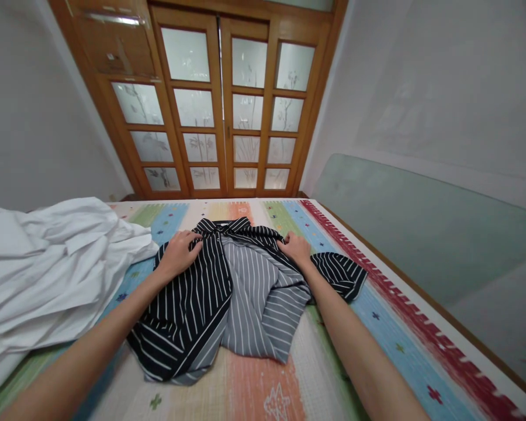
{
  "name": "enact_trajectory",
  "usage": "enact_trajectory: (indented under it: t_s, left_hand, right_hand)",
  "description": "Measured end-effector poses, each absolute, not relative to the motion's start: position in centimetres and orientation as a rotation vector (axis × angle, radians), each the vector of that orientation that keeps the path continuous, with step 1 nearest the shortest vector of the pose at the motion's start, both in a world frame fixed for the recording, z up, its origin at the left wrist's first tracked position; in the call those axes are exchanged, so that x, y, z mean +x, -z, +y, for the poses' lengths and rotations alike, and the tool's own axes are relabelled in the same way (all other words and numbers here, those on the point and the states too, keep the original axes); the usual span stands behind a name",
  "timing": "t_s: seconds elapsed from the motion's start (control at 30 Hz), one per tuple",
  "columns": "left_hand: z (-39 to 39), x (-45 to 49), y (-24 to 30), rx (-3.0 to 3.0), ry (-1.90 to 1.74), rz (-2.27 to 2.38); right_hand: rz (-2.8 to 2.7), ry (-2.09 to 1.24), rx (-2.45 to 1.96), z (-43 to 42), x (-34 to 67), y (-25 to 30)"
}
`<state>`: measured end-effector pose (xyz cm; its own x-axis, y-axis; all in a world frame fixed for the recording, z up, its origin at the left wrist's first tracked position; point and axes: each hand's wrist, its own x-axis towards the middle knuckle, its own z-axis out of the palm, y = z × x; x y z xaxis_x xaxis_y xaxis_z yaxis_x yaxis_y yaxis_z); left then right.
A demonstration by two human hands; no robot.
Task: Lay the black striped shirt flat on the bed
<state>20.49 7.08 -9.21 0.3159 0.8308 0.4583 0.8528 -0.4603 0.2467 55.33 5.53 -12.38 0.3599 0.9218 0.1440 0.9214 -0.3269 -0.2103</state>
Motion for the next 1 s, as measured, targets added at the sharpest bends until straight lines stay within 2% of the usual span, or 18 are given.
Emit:
enact_trajectory:
  t_s: [0.13,0.23,0.37,0.43,0.57,0.77,1.0]
  left_hand:
    - [1.1,13.8,8.9,-2.578,1.024,-1.762]
    - [-3.9,8.5,9.6,-2.608,1.011,-1.904]
    - [-9.4,4.0,11.6,-2.733,0.906,-1.871]
    - [-11.1,3.6,12.5,-2.722,0.787,-1.859]
    - [-11.5,5.3,13.0,-2.635,0.704,-1.822]
    - [-9.7,8.2,13.9,-2.697,0.649,-1.698]
    - [-7.6,11.9,14.6,-2.765,0.517,-1.636]
  right_hand:
    - [-1.683,-0.159,-2.281,5.0,55.8,11.8]
    - [-1.742,-0.268,-2.081,3.8,57.0,10.8]
    - [-1.825,-0.022,-1.838,-0.4,58.2,9.3]
    - [-1.934,-0.06,-1.776,-3.5,58.1,8.9]
    - [-2.288,-0.303,-1.761,-9.4,56.9,9.2]
    - [-2.377,-0.064,-1.746,-12.7,56.2,10.8]
    - [-2.449,-0.143,-1.713,-11.2,54.9,12.2]
